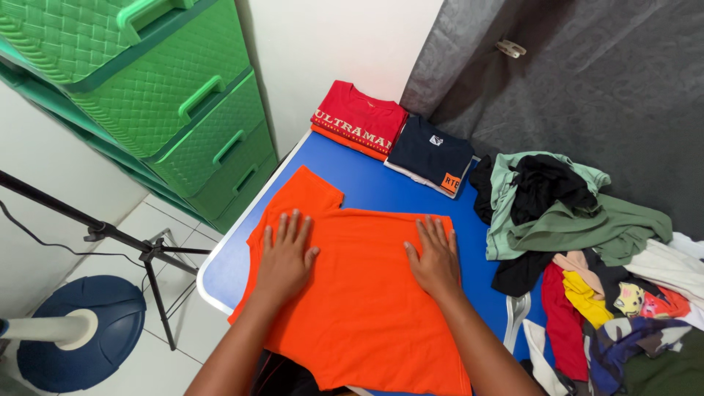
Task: The person folds an orange t-shirt and a black t-shirt by hand on a blue table, smoothing the fabric and folding the sides inward.
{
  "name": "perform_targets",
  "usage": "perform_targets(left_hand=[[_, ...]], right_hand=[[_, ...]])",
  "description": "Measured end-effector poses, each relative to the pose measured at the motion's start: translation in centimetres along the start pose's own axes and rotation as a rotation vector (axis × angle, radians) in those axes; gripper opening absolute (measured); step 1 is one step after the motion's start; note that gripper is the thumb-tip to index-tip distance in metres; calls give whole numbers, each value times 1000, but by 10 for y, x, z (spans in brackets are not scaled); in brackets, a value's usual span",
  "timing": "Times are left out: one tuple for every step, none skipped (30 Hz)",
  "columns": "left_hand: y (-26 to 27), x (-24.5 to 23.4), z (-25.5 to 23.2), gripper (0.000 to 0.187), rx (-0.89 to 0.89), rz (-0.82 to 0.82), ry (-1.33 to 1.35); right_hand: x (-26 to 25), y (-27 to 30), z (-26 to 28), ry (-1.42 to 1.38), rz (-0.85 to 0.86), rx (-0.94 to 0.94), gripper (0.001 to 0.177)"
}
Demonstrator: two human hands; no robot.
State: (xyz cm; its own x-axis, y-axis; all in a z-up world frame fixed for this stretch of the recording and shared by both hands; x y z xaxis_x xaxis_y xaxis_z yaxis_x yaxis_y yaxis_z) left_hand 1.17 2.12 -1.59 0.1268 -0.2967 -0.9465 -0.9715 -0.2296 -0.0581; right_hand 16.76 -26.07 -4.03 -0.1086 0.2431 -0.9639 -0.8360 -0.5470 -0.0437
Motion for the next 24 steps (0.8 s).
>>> perform_targets(left_hand=[[0, -1, -4, 66, 16, -32, -53], [-1, -1, -4, 65, 5, -3, -52], [-1, -1, -5, 64, -6, 26, -51], [0, -2, -6, 64, -17, 58, -47], [0, -5, -6, 65, -14, 79, -15], [-1, -8, -5, 66, -13, 101, 19], [-2, -11, -4, 67, -12, 123, 53], [-3, -14, 0, 66, -23, 168, 116], [-3, -17, 5, 66, -34, 214, 180], [-4, -19, 10, 65, -49, 257, 246], [-7, -21, 15, 62, -25, 274, 317], [-8, -23, 21, 59, -9, 289, 389], [-8, -24, 27, 56, 7, 301, 462], [-9, -23, 32, 55, -15, 318, 510], [-10, -22, 36, 55, -36, 335, 559], [-12, -23, 40, 54, -53, 348, 604], [-13, -23, 42, 54, -55, 343, 619], [-14, -22, 42, 54, -54, 340, 635], [-14, -21, 41, 54, -52, 337, 650], [-13, -20, 41, 54, -53, 334, 641], [-13, -19, 40, 54, -54, 331, 631], [-13, -18, 40, 54, -54, 327, 620], [-12, -18, 39, 54, -56, 325, 619], [-12, -18, 38, 55, -57, 323, 616]], right_hand=[[1, 2, 4, -17, -1, -54, 65], [1, 3, 8, -35, 0, -106, 66], [1, 3, 10, -54, 9, -105, 64], [-1, 6, 11, -71, 21, -104, 61], [-2, 7, 13, -88, 34, -102, 59], [-4, 7, 13, -97, 29, -104, 59], [-6, 7, 14, -106, 25, -106, 58], [-7, 7, 15, -115, 20, -109, 58], [-8, 7, 16, -106, 4, -114, 58], [-8, 7, 16, -94, -10, -123, 57], [-8, 8, 17, -83, -24, -133, 57], [-8, 7, 17, -84, -17, -128, 57], [-8, 6, 16, -85, -11, -123, 56], [-8, 6, 15, -85, -8, -113, 56], [-8, 8, 15, -82, 1, -110, 56], [-8, 7, 15, -81, 4, -108, 56], [-7, 7, 16, -80, 7, -105, 55], [-6, 7, 17, -78, 12, -97, 55], [-5, 7, 18, -76, 18, -89, 55], [-5, 7, 17, -72, 21, -79, 55], [-4, 7, 16, -67, 21, -84, 55], [-4, 7, 16, -62, 19, -89, 55], [-4, 7, 16, -57, 16, -94, 55], [-4, 6, 16, -62, 19, -90, 55]])
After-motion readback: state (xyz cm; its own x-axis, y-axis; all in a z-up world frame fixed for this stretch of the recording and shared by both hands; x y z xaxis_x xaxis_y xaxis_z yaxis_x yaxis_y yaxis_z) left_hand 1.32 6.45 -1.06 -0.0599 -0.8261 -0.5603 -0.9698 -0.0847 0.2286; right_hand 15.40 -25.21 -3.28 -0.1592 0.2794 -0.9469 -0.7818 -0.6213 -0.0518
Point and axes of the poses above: each hand's wrist, its own y-axis away from the middle knuckle, its own x-axis out of the palm, z = x × y, the point moved 4 cm from there along -y, towards the middle knuckle, and after that the axes turned 5 degrees about z, right-handed, at the moved point
